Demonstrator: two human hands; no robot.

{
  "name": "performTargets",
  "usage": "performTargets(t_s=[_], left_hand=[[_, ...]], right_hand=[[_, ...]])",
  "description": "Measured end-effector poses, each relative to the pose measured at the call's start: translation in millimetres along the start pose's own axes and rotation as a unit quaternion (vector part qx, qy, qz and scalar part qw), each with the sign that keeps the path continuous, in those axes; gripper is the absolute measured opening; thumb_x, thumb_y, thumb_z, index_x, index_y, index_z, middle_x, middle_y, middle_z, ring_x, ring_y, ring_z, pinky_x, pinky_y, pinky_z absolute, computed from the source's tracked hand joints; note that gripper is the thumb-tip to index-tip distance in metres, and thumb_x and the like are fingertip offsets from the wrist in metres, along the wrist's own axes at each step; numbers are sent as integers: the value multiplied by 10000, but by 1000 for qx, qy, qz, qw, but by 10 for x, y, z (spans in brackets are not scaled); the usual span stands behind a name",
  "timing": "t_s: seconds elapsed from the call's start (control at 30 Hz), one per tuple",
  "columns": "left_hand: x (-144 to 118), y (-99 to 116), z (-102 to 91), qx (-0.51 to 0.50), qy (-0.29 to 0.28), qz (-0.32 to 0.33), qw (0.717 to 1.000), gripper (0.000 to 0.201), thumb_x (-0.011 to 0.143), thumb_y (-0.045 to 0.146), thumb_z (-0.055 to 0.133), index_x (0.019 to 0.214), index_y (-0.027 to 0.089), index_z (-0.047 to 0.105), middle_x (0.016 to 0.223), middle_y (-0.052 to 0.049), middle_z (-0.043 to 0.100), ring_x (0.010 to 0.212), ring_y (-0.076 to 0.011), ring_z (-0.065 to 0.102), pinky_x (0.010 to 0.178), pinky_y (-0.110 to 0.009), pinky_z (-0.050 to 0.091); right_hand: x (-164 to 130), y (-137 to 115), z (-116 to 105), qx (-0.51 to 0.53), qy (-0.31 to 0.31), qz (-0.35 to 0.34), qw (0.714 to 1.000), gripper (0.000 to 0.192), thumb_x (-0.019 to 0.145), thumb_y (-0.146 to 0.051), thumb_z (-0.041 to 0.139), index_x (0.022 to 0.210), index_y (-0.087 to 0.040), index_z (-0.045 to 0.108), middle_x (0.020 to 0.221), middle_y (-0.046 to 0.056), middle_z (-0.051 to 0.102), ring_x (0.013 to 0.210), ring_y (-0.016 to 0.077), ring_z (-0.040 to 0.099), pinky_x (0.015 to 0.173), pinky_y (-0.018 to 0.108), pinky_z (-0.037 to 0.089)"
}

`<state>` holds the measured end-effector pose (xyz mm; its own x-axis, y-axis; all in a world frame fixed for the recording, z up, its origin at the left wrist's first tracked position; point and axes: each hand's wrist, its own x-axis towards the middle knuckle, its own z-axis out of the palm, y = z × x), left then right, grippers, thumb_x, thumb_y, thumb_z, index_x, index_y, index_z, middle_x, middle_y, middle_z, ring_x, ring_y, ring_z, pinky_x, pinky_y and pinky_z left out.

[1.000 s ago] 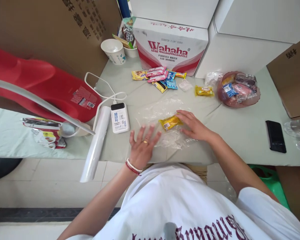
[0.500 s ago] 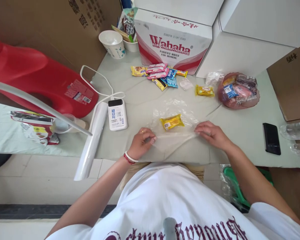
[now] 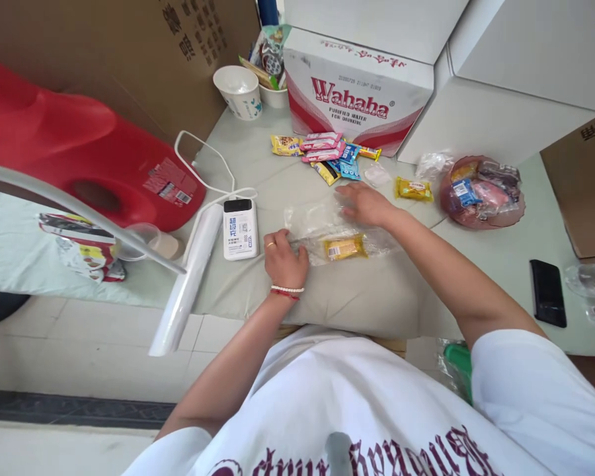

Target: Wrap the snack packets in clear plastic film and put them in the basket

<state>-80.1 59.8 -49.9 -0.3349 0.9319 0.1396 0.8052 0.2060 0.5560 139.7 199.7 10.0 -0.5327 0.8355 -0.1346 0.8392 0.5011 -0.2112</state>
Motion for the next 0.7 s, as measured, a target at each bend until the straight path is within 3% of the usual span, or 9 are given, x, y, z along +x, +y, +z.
performTargets(t_s=[0.07,0.1,0.2,0.27,0.43,0.53,0.6,0.7], left_hand=[[-6,14,-8,0,-6,-10,1000,631,826,250,630,1425,120,479,1343,-200,562,1224,-348,601,991,-454,519],[-6,15,-11,2,-11,-14,1000,695,828,262,631,1476,107,433,1334,-203,575,1217,-352,609,977,-453,526],[3,3,-4,10,-30,-20,999,762,848,290,603,1542,84,365,1211,-182,658,1140,-351,647,917,-445,542],[12,-10,10,14,-37,-20,999,736,861,295,580,1537,83,380,1122,-165,700,1093,-351,668,895,-443,541],[31,1,0,31,-72,-31,996,414,906,316,548,1290,166,585,926,-111,728,957,-331,702,832,-422,522],[43,19,-25,32,-86,-22,996,197,914,284,546,1082,209,617,884,-89,705,924,-303,690,810,-395,509],[54,19,-26,18,-69,-13,997,164,902,266,558,1049,213,609,974,-103,694,962,-293,676,816,-387,510],[52,8,-11,-6,-23,-18,1000,274,884,283,581,1141,192,601,1144,-140,650,1035,-297,653,851,-405,520]], right_hand=[[205,-115,71,21,-14,-5,1000,745,861,-290,707,1541,-104,466,1361,187,638,1270,332,540,1046,438,445],[280,-149,91,29,-22,10,999,710,849,-272,708,1506,-94,506,1270,174,683,1226,328,559,1012,423,455],[360,-165,50,66,-50,27,996,371,855,-204,628,1201,-110,725,952,103,734,995,265,622,868,338,462],[267,-158,-56,93,-43,-8,995,253,865,-202,588,1031,-133,767,880,73,707,859,213,616,800,303,443],[-357,-319,-333,64,25,-109,992,258,966,-261,501,1023,-178,739,1060,93,643,848,187,599,753,291,417],[-631,-405,-359,11,8,-98,995,296,1010,-255,427,1054,-199,714,1070,98,650,884,209,613,701,297,398],[-608,-383,-313,-5,18,-56,998,294,1012,-248,421,1086,-195,701,1059,106,667,922,231,623,711,309,410],[-294,-272,-182,-3,45,-9,999,319,989,-243,480,1235,-164,667,1152,135,681,1060,276,617,841,352,456]])
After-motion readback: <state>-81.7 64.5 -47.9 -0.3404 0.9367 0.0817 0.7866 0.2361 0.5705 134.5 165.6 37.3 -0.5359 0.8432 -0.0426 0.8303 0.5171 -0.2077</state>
